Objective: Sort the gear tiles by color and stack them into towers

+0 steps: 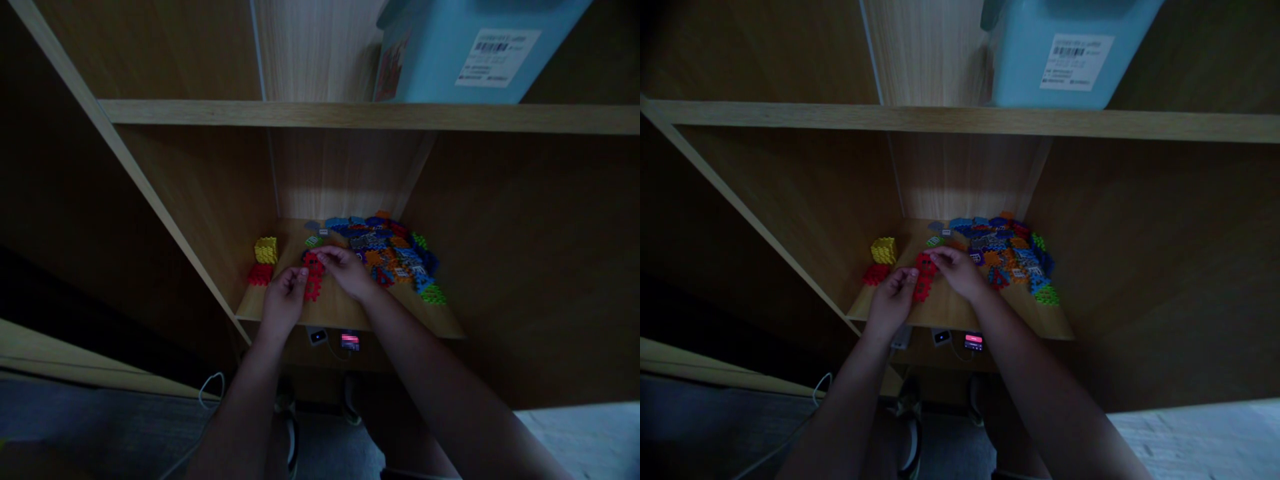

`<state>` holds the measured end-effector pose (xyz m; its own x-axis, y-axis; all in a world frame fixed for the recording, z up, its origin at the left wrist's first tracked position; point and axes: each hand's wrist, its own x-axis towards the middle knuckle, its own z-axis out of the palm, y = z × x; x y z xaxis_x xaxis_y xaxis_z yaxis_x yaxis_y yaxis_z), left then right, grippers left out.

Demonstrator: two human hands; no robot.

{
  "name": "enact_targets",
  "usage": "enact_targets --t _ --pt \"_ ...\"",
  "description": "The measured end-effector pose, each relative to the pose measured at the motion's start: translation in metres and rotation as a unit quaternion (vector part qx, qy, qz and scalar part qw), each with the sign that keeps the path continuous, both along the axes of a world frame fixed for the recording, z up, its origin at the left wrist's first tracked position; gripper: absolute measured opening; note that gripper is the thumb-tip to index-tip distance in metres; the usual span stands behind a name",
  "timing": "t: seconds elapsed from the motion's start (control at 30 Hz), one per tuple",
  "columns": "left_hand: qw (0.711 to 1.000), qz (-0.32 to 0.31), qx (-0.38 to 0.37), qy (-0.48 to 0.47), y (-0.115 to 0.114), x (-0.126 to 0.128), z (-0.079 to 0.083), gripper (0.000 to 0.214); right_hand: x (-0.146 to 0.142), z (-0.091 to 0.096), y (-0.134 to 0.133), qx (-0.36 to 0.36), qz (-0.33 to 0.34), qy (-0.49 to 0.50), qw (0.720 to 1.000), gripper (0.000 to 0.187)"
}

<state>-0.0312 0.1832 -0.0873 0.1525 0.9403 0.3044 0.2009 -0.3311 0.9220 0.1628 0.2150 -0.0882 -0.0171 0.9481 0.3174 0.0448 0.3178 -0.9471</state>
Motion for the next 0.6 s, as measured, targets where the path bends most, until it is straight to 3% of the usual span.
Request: enact_targets --t 0.27,0.47,0.6 --pt "0.988 -0.136 -0.059 0.038 0.0018 -0.0005 -0.0026 0.043 -0.0031 0.0060 -0.0045 0.004 0.025 0.051 0.998 0.034" --pt "0.995 -0.089 -0.029 0.017 0.0036 -0.0009 0.0002 0.042 -0.0052 0.0032 -0.0033 -0.024 0.049 0.054 0.997 0.037" --pt "0.998 -0.057 -0.026 -0.003 0.0031 -0.0007 -0.0006 0.040 -0.0062 0.0070 -0.0034 0.013 0.030 0.062 0.998 0.036"
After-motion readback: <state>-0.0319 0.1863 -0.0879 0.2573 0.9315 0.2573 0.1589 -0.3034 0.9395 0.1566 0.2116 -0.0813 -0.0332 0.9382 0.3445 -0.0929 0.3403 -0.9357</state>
